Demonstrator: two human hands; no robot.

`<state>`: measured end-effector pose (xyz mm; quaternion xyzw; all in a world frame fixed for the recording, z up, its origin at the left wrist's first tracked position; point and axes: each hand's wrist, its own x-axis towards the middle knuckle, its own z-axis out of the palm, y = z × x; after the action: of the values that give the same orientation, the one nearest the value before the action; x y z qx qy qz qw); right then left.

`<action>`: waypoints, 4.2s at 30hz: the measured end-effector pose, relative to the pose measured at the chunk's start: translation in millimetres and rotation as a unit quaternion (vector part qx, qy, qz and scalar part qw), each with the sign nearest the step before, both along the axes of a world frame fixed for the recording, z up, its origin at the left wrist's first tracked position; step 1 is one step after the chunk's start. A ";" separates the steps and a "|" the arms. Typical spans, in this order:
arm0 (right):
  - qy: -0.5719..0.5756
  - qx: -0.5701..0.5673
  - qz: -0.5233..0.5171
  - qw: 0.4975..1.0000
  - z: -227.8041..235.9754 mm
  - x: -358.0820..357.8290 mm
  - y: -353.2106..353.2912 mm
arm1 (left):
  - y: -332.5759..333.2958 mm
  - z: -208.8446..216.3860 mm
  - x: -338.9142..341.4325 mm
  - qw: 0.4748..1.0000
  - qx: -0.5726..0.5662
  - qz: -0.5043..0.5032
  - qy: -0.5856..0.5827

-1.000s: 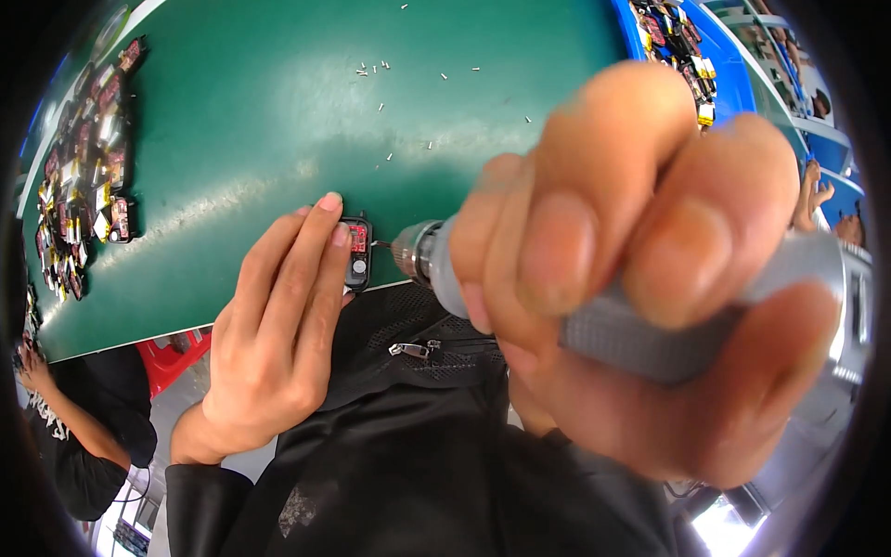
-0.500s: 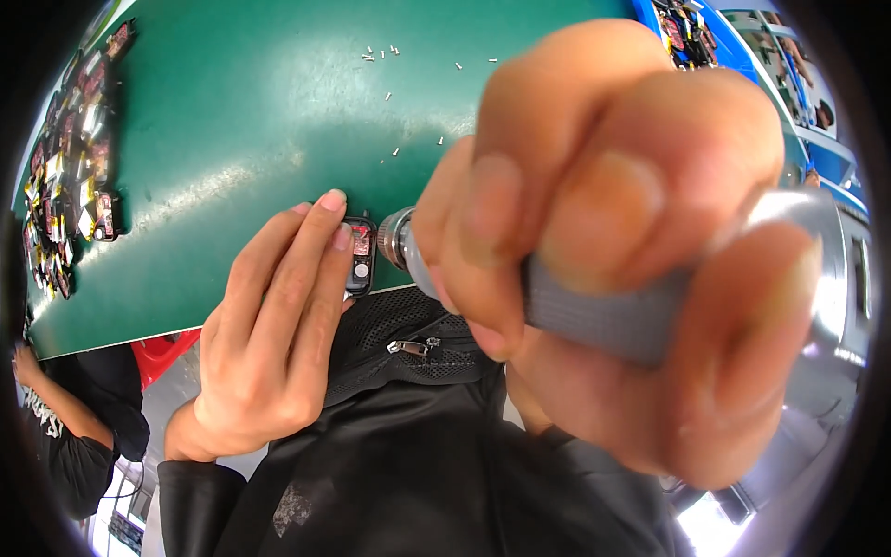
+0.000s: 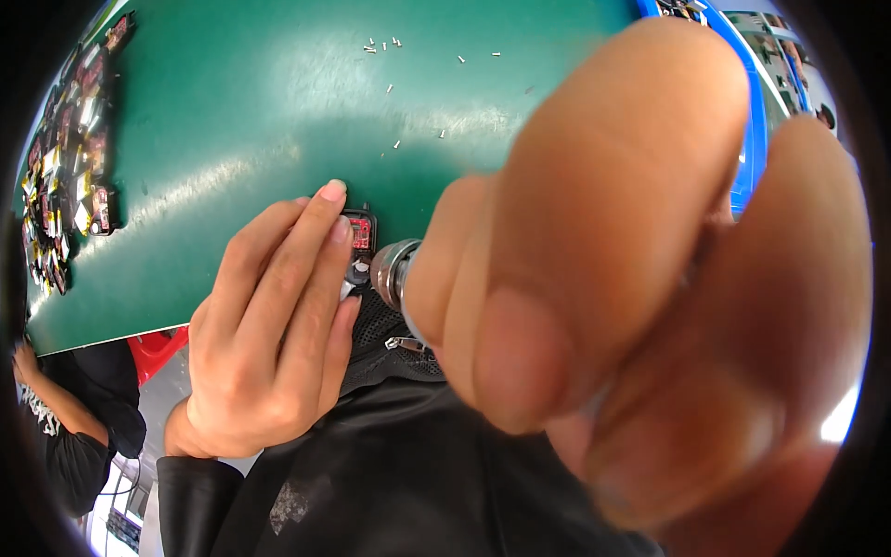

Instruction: Use an electric screwdriver to assemble electronic component circuit boards on a factory assembly line.

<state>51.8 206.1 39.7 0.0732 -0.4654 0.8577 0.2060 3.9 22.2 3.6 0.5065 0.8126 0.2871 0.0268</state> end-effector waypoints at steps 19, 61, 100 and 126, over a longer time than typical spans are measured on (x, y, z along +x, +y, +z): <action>0.135 -0.098 0.163 0.972 -24.6 -4.4 19.2 | -0.5 -7.2 0.1 0.998 0.044 0.023 0.040; 0.036 -0.118 -0.013 0.992 -9.5 -3.4 -6.8 | -3.2 -16.8 1.3 0.995 0.082 0.040 0.026; -0.048 0.154 0.183 0.970 -8.0 -34.9 4.3 | -8.9 -30.0 -14.1 0.992 0.102 -0.027 0.073; 0.048 -0.242 0.025 0.969 -59.3 34.2 24.5 | -199.7 25.0 -139.8 0.868 -0.047 0.432 0.241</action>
<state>85.9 230.7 -19.6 0.0737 -0.2320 0.9450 0.2186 -135.9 -177.4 28.5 0.1566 0.9440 0.1004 -0.2727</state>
